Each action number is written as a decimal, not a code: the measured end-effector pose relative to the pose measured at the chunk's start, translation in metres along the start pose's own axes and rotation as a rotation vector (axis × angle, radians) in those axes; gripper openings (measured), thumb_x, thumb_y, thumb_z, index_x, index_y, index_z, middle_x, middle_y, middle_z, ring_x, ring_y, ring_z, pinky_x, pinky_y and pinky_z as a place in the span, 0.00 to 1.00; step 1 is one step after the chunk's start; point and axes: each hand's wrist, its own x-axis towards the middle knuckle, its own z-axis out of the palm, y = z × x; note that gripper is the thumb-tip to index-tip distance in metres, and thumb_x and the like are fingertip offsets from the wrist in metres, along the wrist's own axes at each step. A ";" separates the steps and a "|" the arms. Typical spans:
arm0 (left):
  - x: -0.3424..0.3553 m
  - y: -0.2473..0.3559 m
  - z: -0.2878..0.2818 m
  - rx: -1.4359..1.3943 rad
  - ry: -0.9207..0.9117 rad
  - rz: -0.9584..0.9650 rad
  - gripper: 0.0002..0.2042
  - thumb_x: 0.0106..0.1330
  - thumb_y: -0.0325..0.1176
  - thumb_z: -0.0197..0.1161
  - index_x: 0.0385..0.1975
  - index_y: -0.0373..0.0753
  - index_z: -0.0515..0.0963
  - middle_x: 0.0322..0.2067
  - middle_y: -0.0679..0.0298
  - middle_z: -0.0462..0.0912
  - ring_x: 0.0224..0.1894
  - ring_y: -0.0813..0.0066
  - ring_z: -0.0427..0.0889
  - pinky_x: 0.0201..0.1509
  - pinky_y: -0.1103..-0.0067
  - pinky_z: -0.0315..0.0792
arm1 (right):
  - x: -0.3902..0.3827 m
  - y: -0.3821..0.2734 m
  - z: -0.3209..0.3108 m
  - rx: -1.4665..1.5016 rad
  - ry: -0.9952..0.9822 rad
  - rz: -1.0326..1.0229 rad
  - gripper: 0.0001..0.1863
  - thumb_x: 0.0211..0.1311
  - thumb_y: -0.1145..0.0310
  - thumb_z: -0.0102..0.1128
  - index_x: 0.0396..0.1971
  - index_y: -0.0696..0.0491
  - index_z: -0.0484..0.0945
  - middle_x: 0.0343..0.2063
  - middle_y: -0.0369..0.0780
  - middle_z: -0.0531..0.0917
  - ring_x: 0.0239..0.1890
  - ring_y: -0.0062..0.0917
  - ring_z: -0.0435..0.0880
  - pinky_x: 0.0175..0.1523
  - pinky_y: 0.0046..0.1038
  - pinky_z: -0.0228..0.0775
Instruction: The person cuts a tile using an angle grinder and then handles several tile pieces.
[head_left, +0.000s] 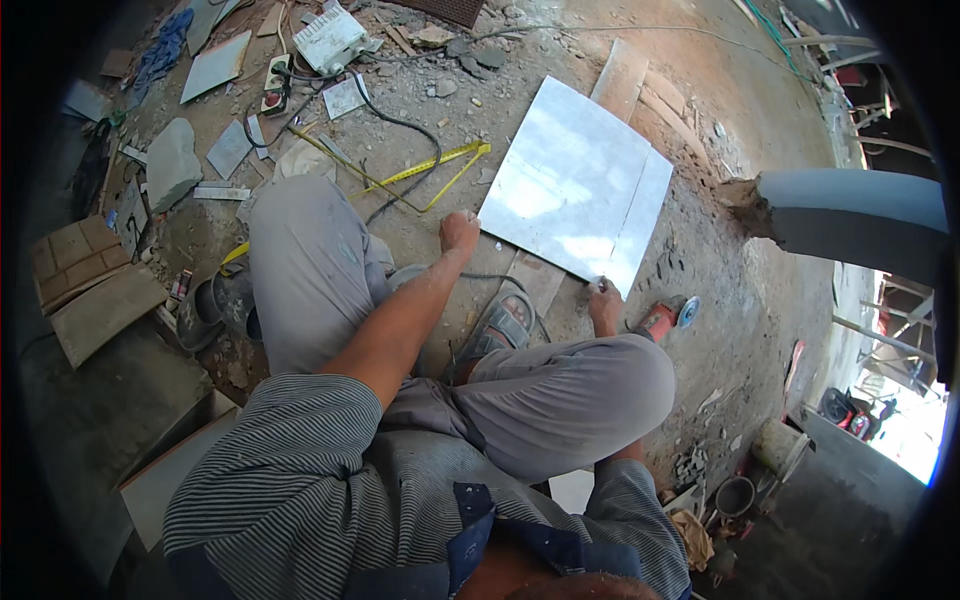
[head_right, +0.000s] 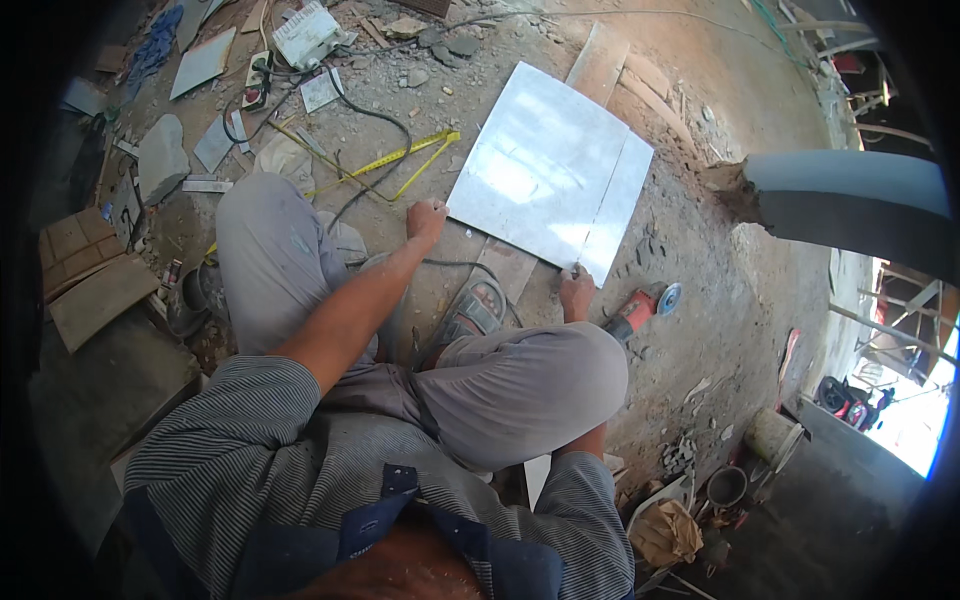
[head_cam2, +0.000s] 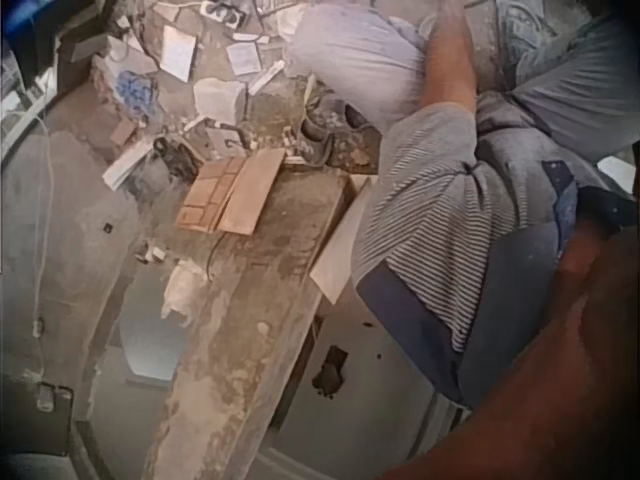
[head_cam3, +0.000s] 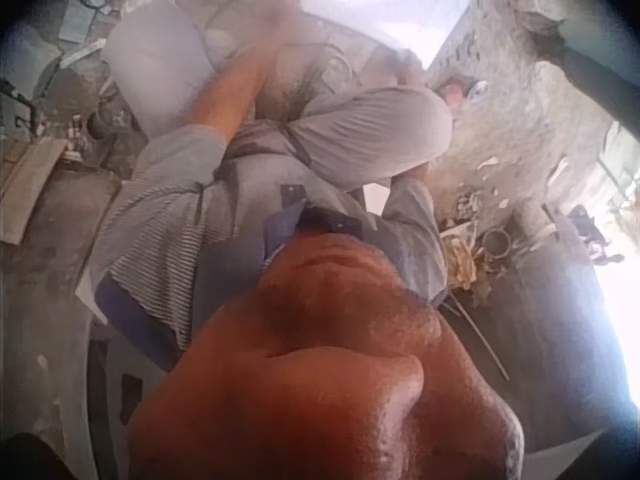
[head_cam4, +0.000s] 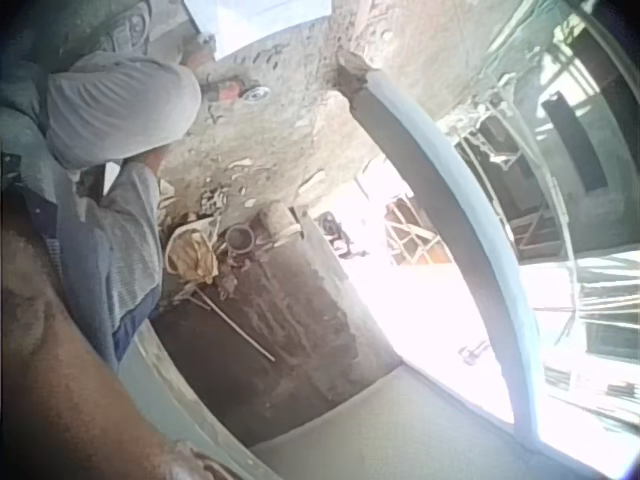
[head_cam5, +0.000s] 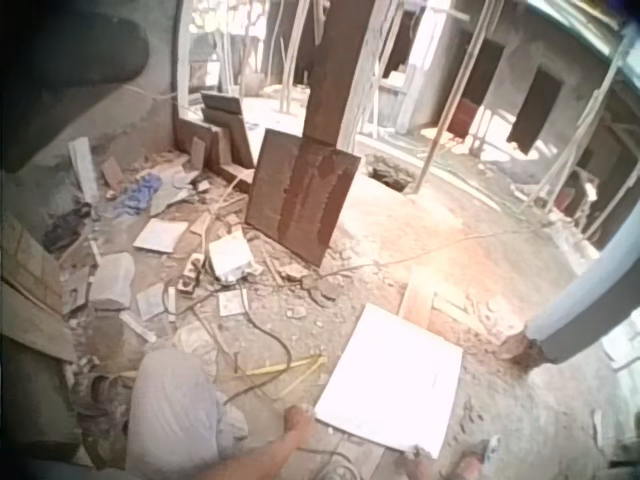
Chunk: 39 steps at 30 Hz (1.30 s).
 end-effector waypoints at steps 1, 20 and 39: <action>0.000 0.002 0.002 0.006 0.000 -0.015 0.10 0.57 0.35 0.62 0.36 0.39 0.83 0.36 0.51 0.84 0.42 0.53 0.82 0.46 0.64 0.74 | 0.002 0.002 -0.002 -0.049 -0.011 -0.015 0.24 0.56 0.58 0.60 0.49 0.58 0.78 0.36 0.51 0.84 0.40 0.40 0.83 0.46 0.35 0.71; 0.051 0.042 0.027 -0.051 0.026 0.060 0.13 0.59 0.27 0.54 0.43 0.36 0.80 0.45 0.47 0.78 0.50 0.49 0.76 0.55 0.64 0.70 | 0.007 -0.017 -0.008 -0.034 0.004 0.070 0.20 0.54 0.60 0.63 0.40 0.61 0.81 0.36 0.51 0.84 0.40 0.42 0.83 0.47 0.35 0.72; 0.281 0.183 0.066 0.212 0.066 0.103 0.14 0.52 0.34 0.64 0.39 0.41 0.83 0.40 0.53 0.84 0.46 0.57 0.82 0.51 0.69 0.75 | -0.016 -0.022 0.005 0.302 0.231 0.185 0.16 0.52 0.74 0.67 0.41 0.63 0.79 0.33 0.46 0.80 0.33 0.34 0.81 0.41 0.32 0.74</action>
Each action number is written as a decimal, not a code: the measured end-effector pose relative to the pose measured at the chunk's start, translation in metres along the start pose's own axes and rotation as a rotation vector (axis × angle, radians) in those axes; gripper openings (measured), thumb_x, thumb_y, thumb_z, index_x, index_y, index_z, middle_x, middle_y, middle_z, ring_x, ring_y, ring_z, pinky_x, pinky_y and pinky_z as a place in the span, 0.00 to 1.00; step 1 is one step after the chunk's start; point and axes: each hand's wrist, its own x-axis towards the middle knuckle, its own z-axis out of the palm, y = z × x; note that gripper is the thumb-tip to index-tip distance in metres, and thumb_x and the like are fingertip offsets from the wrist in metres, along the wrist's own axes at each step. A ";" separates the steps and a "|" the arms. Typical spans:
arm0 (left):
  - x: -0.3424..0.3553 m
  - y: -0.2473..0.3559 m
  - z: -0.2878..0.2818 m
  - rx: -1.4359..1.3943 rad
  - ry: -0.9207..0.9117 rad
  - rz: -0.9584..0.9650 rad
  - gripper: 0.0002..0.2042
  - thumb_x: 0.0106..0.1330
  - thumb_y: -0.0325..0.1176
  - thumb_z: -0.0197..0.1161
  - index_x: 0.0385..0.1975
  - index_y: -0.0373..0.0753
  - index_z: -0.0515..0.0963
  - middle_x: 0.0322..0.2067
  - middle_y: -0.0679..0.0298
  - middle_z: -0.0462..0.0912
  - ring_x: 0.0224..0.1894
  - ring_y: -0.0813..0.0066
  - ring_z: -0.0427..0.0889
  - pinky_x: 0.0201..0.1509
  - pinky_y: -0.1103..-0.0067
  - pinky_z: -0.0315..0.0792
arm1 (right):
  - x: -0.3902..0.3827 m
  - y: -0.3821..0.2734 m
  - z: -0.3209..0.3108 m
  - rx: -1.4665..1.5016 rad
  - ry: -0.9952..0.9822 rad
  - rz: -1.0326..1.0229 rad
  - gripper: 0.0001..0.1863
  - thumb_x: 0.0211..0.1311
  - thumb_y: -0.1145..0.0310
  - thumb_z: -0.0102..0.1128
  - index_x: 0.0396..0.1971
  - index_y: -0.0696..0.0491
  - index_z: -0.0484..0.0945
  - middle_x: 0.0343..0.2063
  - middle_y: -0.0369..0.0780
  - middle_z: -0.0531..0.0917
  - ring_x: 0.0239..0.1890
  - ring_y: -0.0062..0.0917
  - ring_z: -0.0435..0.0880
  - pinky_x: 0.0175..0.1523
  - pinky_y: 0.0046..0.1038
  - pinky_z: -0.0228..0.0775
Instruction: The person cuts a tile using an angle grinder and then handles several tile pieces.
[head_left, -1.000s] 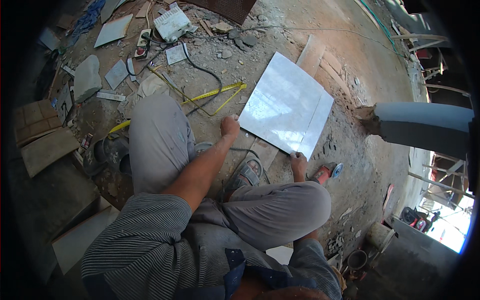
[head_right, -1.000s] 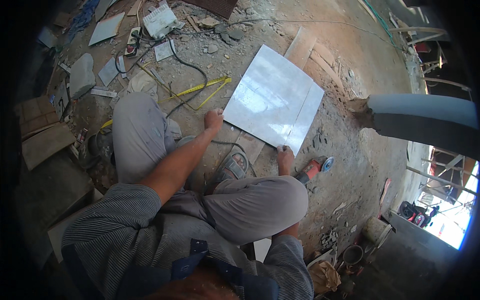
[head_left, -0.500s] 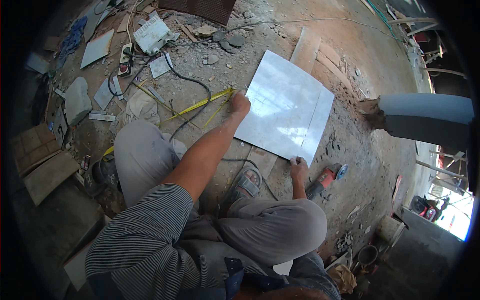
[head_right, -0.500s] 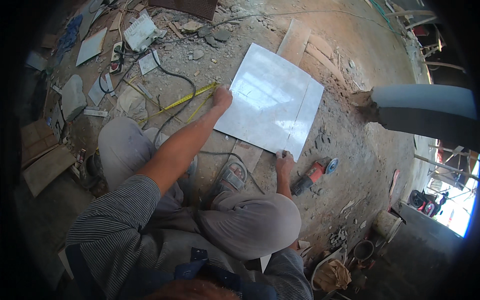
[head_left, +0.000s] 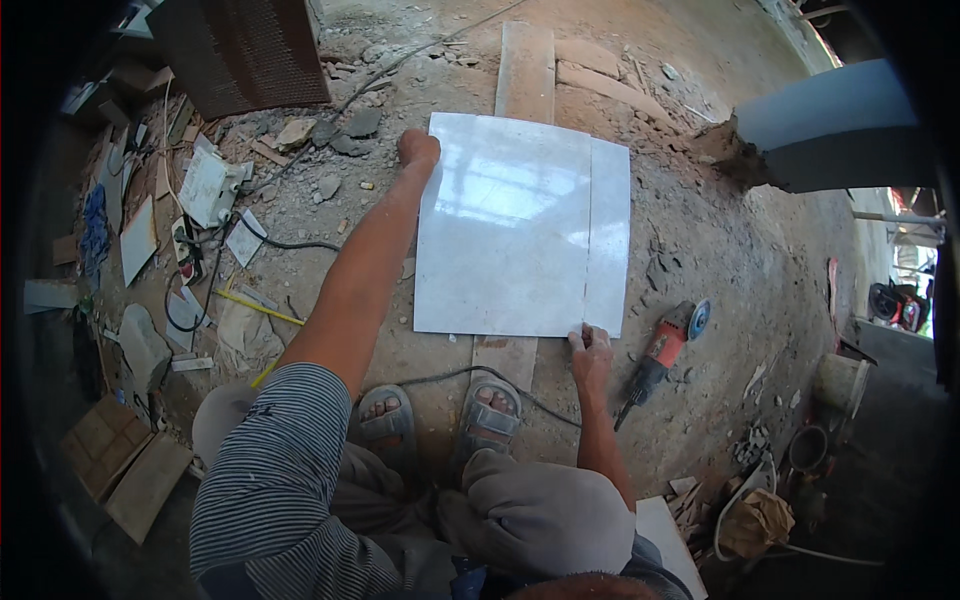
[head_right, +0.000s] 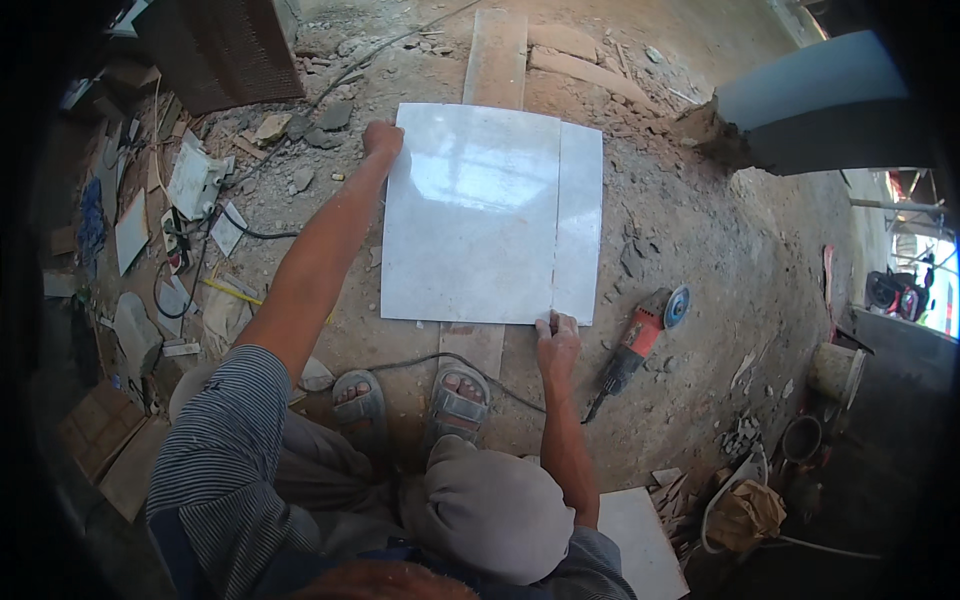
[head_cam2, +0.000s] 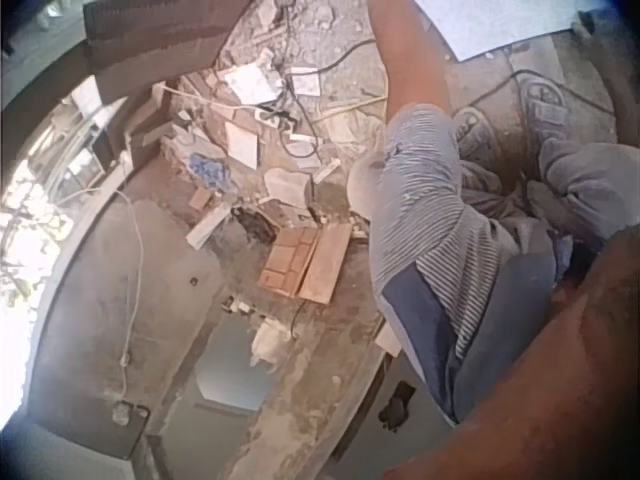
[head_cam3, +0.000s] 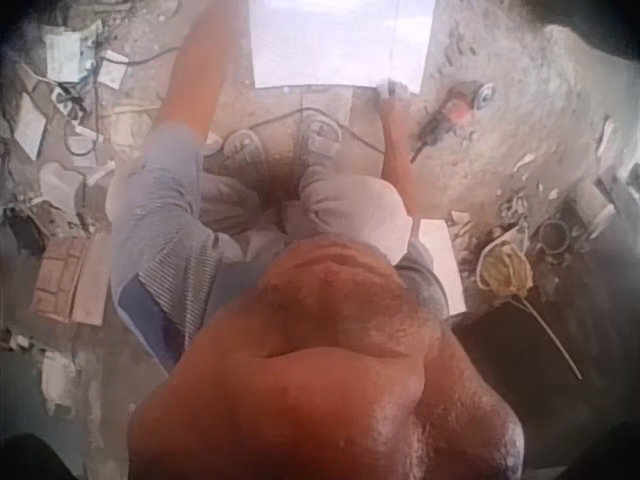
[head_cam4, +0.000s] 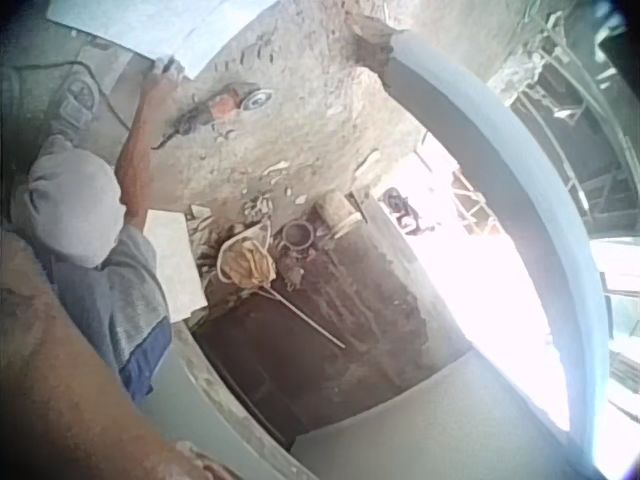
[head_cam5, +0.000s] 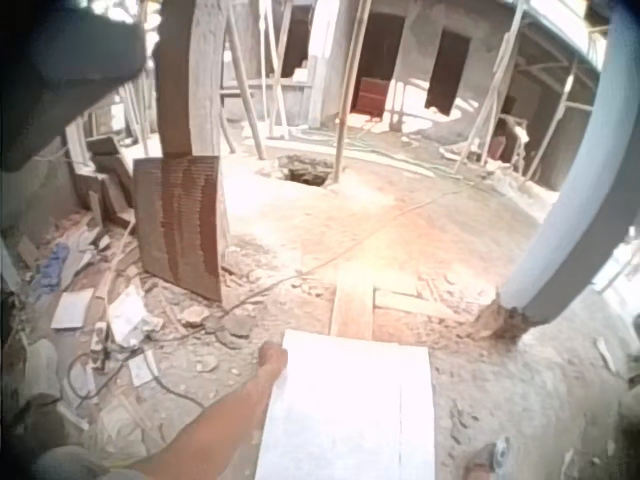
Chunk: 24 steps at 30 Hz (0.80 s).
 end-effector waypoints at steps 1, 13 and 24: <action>0.009 -0.004 -0.004 -0.040 0.031 -0.032 0.14 0.51 0.34 0.66 0.39 0.39 0.83 0.40 0.52 0.84 0.45 0.57 0.83 0.50 0.70 0.75 | 0.001 -0.006 0.002 0.006 -0.005 -0.017 0.15 0.52 0.74 0.66 0.41 0.63 0.79 0.33 0.46 0.80 0.33 0.34 0.81 0.40 0.31 0.74; 0.020 -0.025 0.004 -0.447 -0.047 -0.107 0.17 0.48 0.27 0.74 0.39 0.33 0.82 0.45 0.55 0.83 0.45 0.67 0.83 0.48 0.76 0.75 | -0.005 0.011 0.004 0.174 0.041 -0.004 0.15 0.53 0.72 0.67 0.41 0.61 0.80 0.31 0.45 0.79 0.31 0.32 0.81 0.37 0.30 0.74; 0.012 -0.015 -0.012 -0.408 -0.054 -0.121 0.14 0.51 0.23 0.70 0.39 0.34 0.82 0.38 0.63 0.84 0.32 0.75 0.80 0.32 0.80 0.72 | -0.004 0.014 0.006 0.150 0.047 -0.050 0.15 0.51 0.73 0.69 0.41 0.59 0.81 0.32 0.44 0.80 0.31 0.32 0.82 0.37 0.29 0.74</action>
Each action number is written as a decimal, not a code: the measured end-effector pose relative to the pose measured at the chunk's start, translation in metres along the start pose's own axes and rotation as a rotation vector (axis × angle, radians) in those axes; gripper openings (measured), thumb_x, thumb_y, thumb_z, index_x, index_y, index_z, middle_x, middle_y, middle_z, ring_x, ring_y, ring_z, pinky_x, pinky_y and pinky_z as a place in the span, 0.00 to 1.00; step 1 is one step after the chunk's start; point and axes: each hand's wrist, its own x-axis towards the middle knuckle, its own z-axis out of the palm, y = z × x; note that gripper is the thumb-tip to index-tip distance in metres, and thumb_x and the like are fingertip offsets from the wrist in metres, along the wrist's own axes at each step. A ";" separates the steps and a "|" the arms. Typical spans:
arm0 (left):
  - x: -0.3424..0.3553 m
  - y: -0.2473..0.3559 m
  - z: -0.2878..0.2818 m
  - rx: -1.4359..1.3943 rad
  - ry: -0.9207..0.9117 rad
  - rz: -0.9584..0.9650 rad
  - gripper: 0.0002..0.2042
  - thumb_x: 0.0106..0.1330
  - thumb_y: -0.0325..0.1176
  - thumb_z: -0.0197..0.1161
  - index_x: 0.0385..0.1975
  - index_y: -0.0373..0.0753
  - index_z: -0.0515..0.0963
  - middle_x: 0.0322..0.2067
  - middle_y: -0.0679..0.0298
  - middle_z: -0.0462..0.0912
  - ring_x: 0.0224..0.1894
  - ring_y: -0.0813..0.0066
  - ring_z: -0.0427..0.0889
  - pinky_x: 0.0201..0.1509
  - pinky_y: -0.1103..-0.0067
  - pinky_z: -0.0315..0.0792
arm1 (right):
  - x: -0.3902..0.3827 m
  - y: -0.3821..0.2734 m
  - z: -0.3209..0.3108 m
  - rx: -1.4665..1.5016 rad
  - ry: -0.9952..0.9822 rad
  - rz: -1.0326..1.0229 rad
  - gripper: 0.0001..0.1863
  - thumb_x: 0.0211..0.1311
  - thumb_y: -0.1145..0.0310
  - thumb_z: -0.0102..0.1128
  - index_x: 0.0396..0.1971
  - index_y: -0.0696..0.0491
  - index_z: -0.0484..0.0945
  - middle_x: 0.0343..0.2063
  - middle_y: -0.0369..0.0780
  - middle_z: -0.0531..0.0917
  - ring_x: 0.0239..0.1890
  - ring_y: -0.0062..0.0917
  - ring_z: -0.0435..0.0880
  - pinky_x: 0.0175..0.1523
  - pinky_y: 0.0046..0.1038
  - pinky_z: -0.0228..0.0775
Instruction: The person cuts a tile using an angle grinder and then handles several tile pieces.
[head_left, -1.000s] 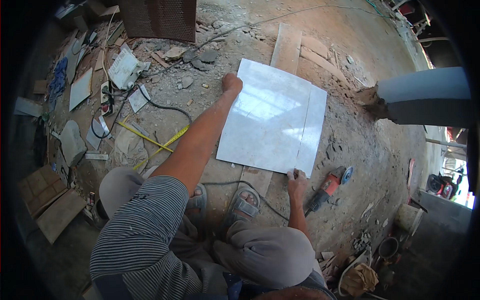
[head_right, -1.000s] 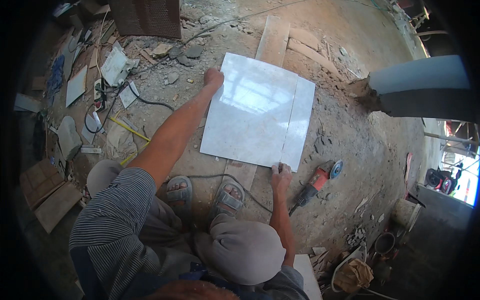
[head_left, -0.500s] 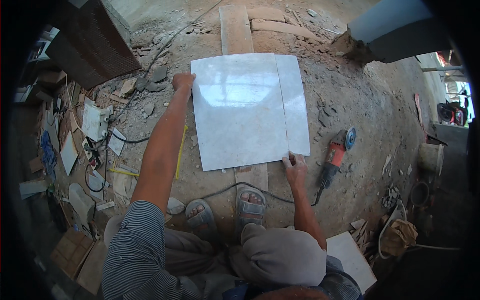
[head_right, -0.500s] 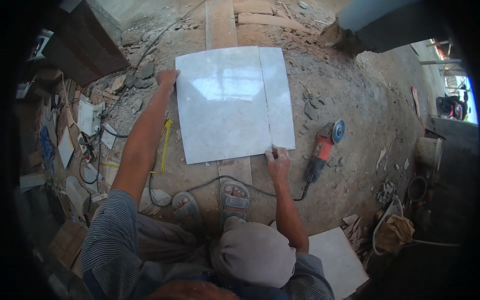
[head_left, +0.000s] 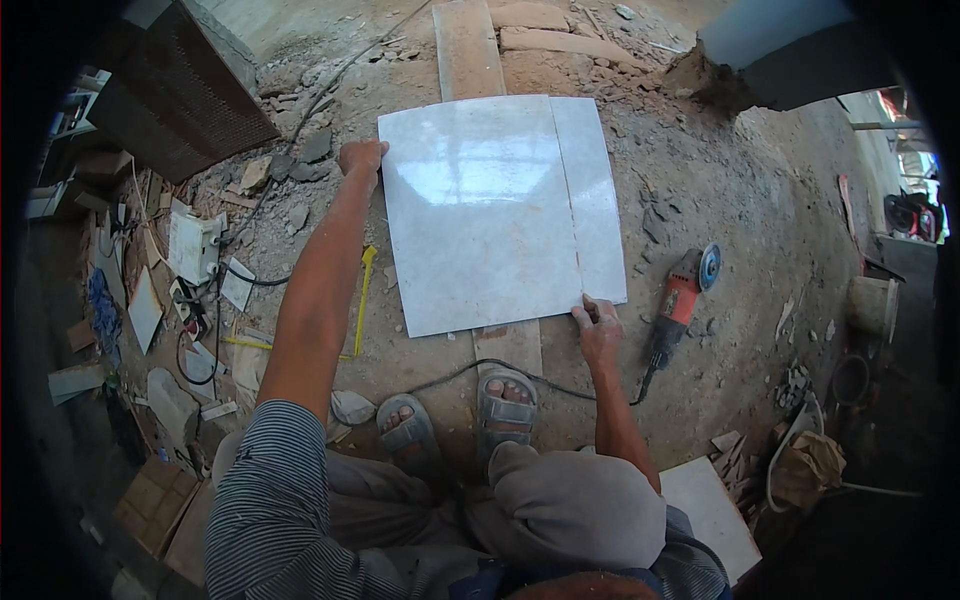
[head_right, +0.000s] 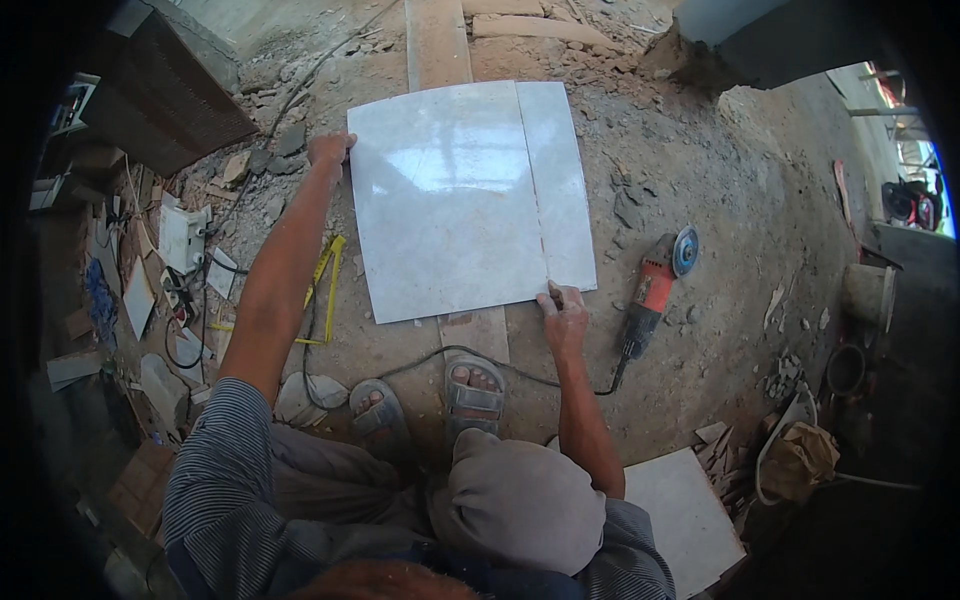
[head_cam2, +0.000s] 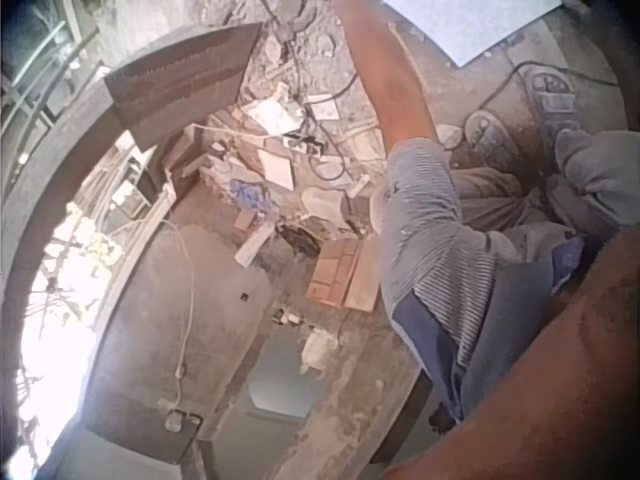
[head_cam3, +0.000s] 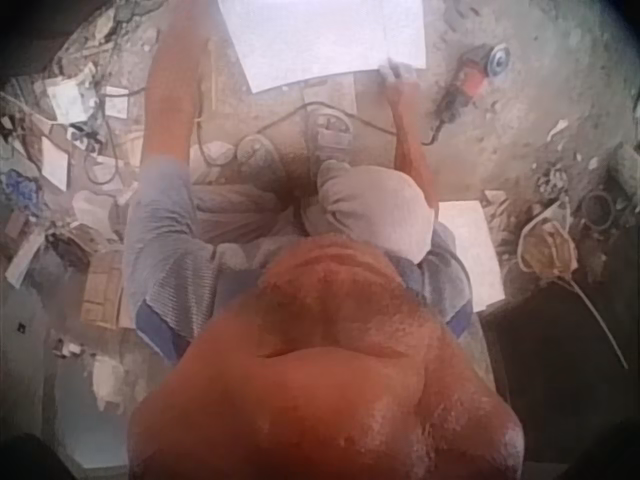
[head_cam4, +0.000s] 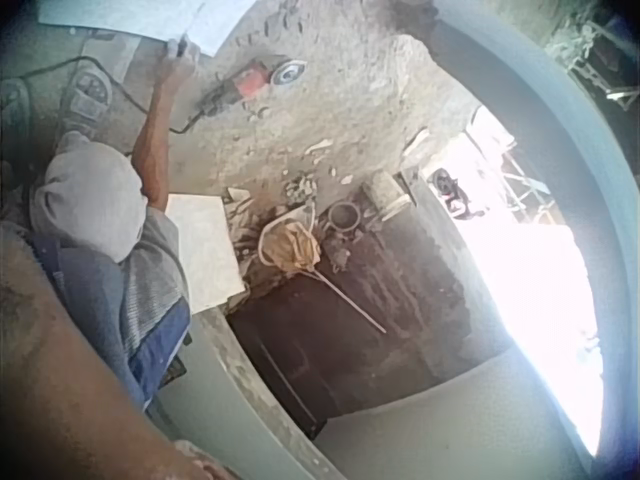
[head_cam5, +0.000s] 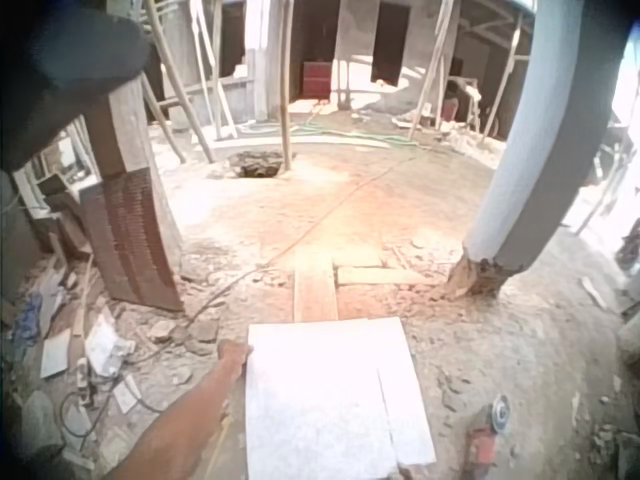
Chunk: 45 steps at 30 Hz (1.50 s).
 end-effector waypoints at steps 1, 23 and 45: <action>0.002 0.000 0.000 0.011 0.004 0.003 0.13 0.51 0.23 0.70 0.39 0.34 0.82 0.38 0.63 0.84 0.32 0.76 0.80 0.32 0.80 0.72 | 0.000 0.000 0.000 0.001 -0.002 -0.001 0.15 0.51 0.73 0.69 0.41 0.59 0.81 0.32 0.44 0.80 0.31 0.32 0.82 0.37 0.29 0.74; -0.074 -0.011 -0.018 0.423 -0.002 0.096 0.12 0.53 0.36 0.68 0.35 0.36 0.83 0.41 0.49 0.83 0.47 0.55 0.82 0.52 0.68 0.76 | 0.001 0.013 -0.004 -0.012 -0.055 -0.035 0.16 0.52 0.73 0.69 0.41 0.59 0.80 0.32 0.43 0.81 0.32 0.27 0.81 0.38 0.27 0.74; -0.215 -0.170 -0.083 0.570 -0.168 -0.035 0.15 0.50 0.36 0.69 0.36 0.35 0.82 0.44 0.46 0.81 0.50 0.52 0.80 0.54 0.69 0.75 | 0.024 -0.011 -0.011 -0.397 -0.272 -0.356 0.15 0.52 0.69 0.66 0.38 0.62 0.78 0.33 0.50 0.81 0.40 0.44 0.78 0.46 0.39 0.70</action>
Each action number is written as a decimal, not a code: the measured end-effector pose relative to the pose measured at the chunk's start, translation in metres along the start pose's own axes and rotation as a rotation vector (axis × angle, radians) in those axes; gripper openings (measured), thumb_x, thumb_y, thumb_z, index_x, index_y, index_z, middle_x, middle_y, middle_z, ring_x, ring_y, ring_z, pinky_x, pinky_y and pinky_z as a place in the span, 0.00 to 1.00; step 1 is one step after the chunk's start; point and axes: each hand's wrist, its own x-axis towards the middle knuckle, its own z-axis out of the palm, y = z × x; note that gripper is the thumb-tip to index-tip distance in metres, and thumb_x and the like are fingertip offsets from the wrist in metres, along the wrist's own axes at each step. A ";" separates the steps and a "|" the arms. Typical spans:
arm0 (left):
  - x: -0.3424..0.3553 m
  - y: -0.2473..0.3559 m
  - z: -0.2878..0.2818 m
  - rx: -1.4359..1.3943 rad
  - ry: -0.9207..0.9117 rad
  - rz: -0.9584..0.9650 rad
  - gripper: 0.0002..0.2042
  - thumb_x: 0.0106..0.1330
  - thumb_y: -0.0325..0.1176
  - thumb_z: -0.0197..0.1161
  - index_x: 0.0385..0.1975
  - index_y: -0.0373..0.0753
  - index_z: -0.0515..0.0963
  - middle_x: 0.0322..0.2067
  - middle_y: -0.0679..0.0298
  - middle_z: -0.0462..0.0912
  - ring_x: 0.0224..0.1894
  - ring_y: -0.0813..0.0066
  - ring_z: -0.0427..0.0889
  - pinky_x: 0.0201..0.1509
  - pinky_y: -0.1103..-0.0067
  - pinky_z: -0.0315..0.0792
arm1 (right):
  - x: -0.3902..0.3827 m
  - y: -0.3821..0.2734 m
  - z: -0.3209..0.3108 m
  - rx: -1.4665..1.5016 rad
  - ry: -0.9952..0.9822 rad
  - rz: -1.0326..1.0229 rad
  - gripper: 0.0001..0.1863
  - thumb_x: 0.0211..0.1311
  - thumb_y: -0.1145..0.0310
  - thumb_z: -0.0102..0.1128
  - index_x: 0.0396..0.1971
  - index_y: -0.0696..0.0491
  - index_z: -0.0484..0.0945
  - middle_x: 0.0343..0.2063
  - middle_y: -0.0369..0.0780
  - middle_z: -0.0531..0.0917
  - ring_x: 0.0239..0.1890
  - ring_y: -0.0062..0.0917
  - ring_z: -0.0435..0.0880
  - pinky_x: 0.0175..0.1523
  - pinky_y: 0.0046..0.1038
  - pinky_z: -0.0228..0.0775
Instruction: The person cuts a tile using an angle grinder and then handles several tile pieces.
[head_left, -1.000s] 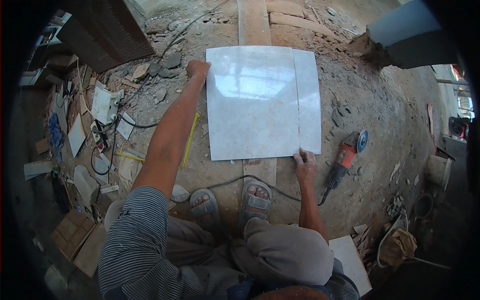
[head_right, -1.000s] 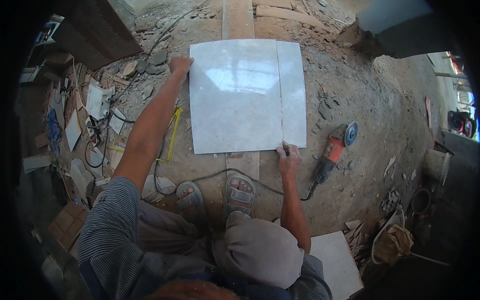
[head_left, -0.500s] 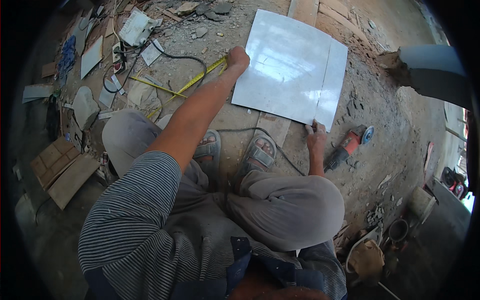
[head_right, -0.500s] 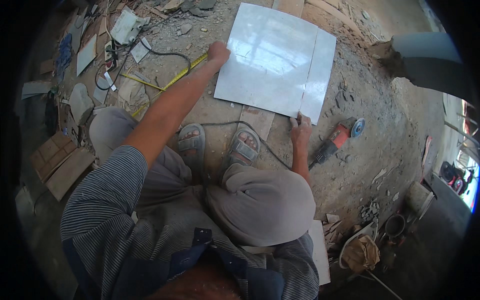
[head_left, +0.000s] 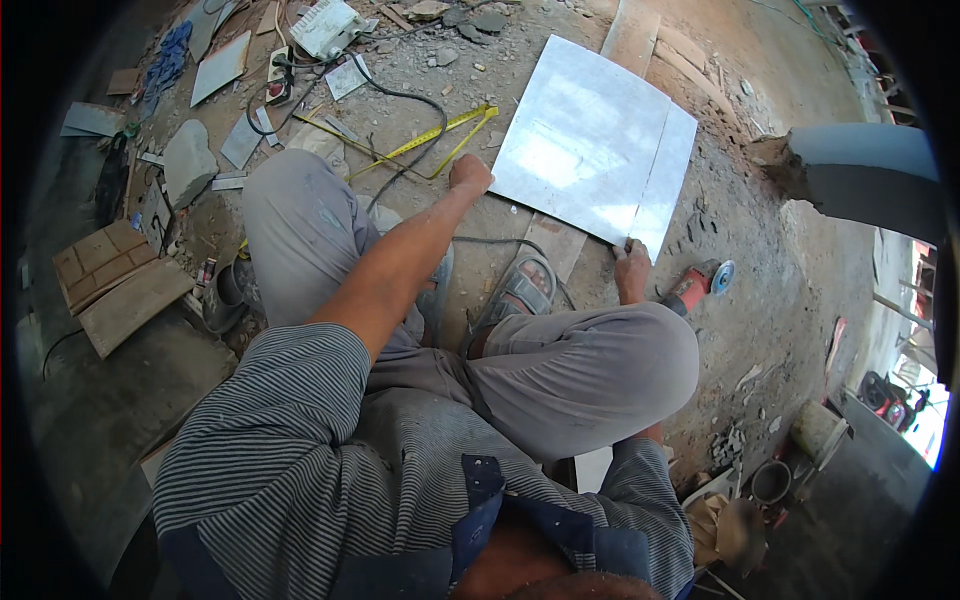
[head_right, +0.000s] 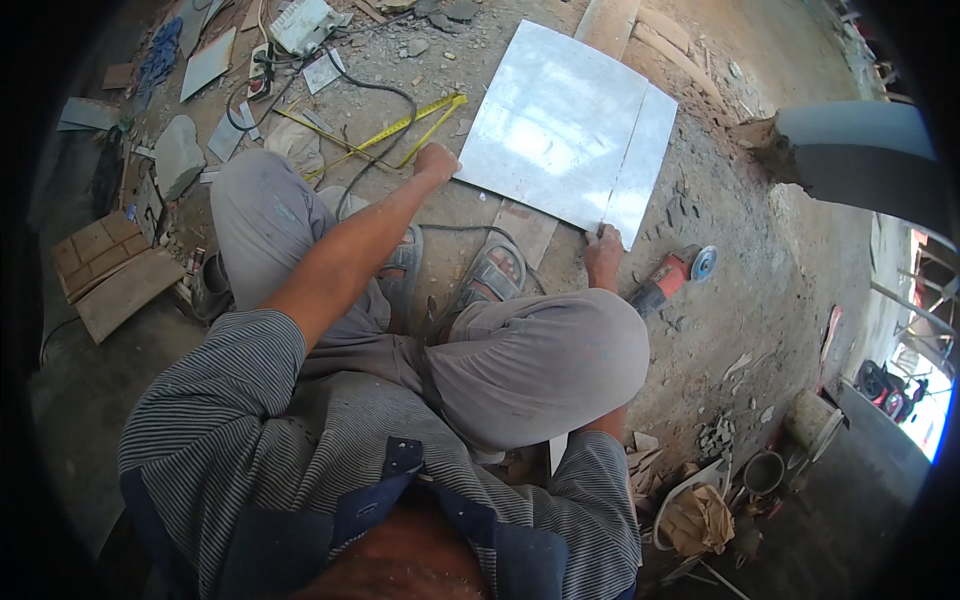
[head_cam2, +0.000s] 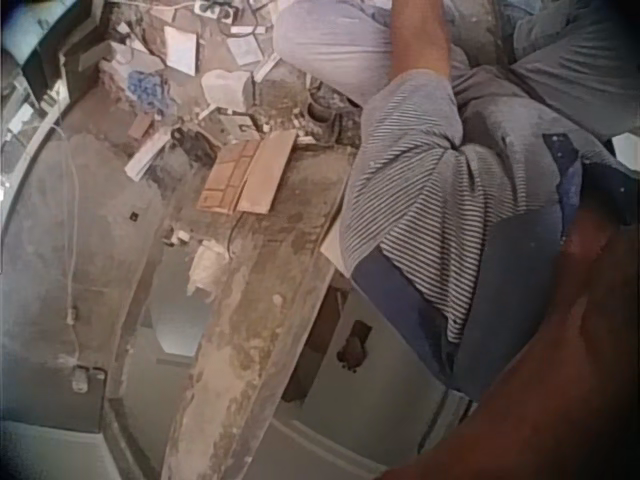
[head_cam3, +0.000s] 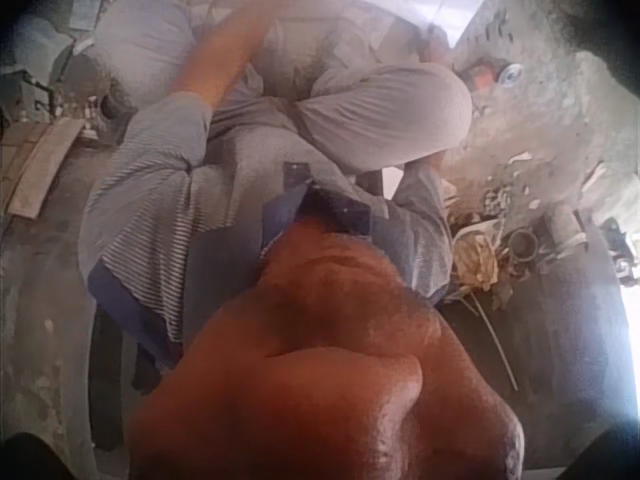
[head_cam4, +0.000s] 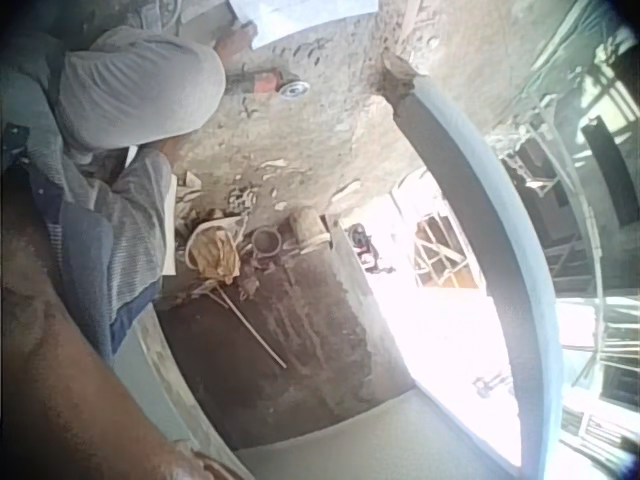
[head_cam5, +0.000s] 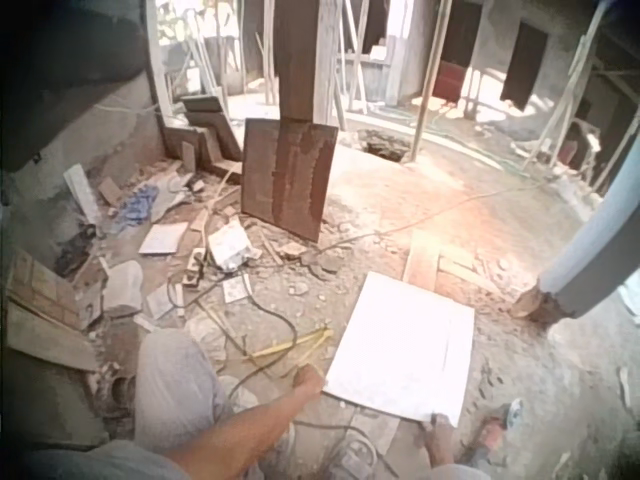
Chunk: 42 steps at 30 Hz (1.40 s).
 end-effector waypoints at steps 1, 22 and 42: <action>-0.001 0.001 -0.002 -0.029 -0.014 -0.012 0.16 0.48 0.37 0.71 0.36 0.35 0.82 0.44 0.46 0.81 0.50 0.53 0.80 0.54 0.69 0.75 | -0.001 -0.001 0.001 -0.014 0.000 -0.008 0.14 0.52 0.69 0.65 0.37 0.62 0.78 0.33 0.50 0.81 0.40 0.44 0.78 0.46 0.39 0.69; -0.061 0.025 0.007 -0.165 0.154 0.033 0.09 0.54 0.36 0.66 0.33 0.42 0.83 0.37 0.57 0.85 0.44 0.57 0.82 0.48 0.67 0.74 | -0.009 0.012 0.001 -0.085 0.020 -0.031 0.17 0.54 0.72 0.62 0.42 0.65 0.73 0.38 0.55 0.76 0.41 0.50 0.75 0.46 0.42 0.68; -0.067 0.027 0.015 -0.434 0.118 -0.188 0.08 0.61 0.26 0.54 0.34 0.33 0.81 0.42 0.47 0.80 0.46 0.49 0.80 0.50 0.64 0.76 | -0.078 -0.075 -0.085 1.320 -0.347 0.575 0.38 0.64 0.50 0.55 0.65 0.62 0.57 0.61 0.50 0.67 0.63 0.40 0.67 0.61 0.39 0.64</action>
